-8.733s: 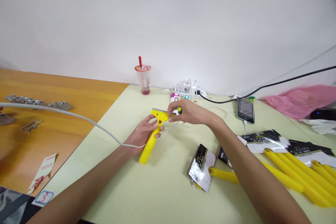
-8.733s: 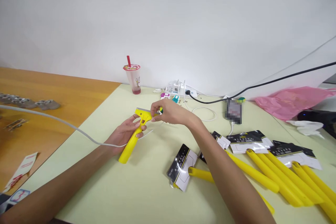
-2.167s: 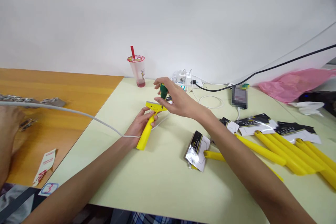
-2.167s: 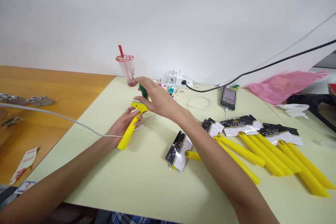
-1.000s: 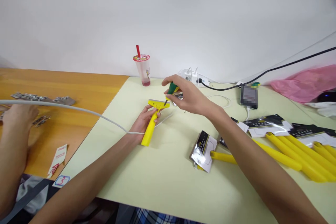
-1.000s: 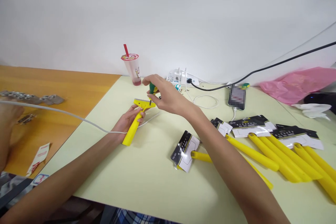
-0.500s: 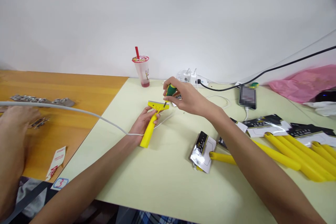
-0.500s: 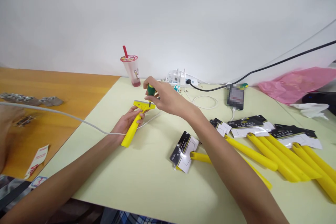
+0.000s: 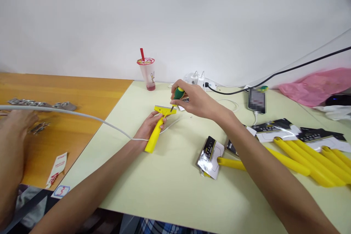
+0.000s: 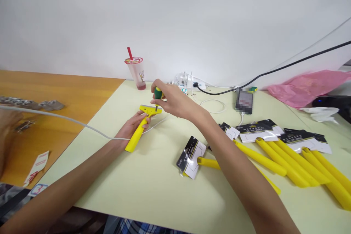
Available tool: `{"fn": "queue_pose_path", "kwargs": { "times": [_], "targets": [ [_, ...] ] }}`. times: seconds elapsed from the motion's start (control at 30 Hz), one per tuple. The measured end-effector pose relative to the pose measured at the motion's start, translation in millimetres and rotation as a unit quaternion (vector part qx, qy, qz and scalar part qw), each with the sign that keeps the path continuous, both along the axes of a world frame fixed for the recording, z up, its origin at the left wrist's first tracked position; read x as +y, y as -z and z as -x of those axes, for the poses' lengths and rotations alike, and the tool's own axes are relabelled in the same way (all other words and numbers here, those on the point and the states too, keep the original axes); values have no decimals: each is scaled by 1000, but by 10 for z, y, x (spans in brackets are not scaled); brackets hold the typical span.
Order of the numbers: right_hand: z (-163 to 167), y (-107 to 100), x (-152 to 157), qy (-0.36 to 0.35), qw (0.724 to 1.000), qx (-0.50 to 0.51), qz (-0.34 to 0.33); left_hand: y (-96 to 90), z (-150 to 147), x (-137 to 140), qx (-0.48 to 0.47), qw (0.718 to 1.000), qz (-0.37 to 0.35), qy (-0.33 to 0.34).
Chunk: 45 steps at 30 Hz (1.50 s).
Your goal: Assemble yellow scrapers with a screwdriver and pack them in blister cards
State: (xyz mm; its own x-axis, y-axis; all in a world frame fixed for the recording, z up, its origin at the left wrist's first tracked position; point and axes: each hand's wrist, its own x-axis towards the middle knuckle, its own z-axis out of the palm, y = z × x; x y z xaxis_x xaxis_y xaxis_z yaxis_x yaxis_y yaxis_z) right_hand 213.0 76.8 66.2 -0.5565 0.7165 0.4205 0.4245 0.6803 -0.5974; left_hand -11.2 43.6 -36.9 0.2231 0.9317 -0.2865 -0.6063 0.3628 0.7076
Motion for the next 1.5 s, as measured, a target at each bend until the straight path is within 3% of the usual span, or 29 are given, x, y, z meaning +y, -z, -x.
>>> {"fn": "queue_pose_path", "kwargs": {
  "times": [0.5,0.77,1.1,1.5],
  "targets": [
    [-46,-265,-229,0,996,-41,-76,-15,-54,-46,15,1000,-14,-8],
    [-298,-158,46,52,983,-177,-15,-32,-26,-51,21,1000,-9,-7],
    [-266,-53,129,42,975,-213,44,-58,-33,-79,15,1000,-11,10],
    [-261,-37,134,54,968,-242,39,-57,-49,-74,25,1000,-7,1]
  ]
}}
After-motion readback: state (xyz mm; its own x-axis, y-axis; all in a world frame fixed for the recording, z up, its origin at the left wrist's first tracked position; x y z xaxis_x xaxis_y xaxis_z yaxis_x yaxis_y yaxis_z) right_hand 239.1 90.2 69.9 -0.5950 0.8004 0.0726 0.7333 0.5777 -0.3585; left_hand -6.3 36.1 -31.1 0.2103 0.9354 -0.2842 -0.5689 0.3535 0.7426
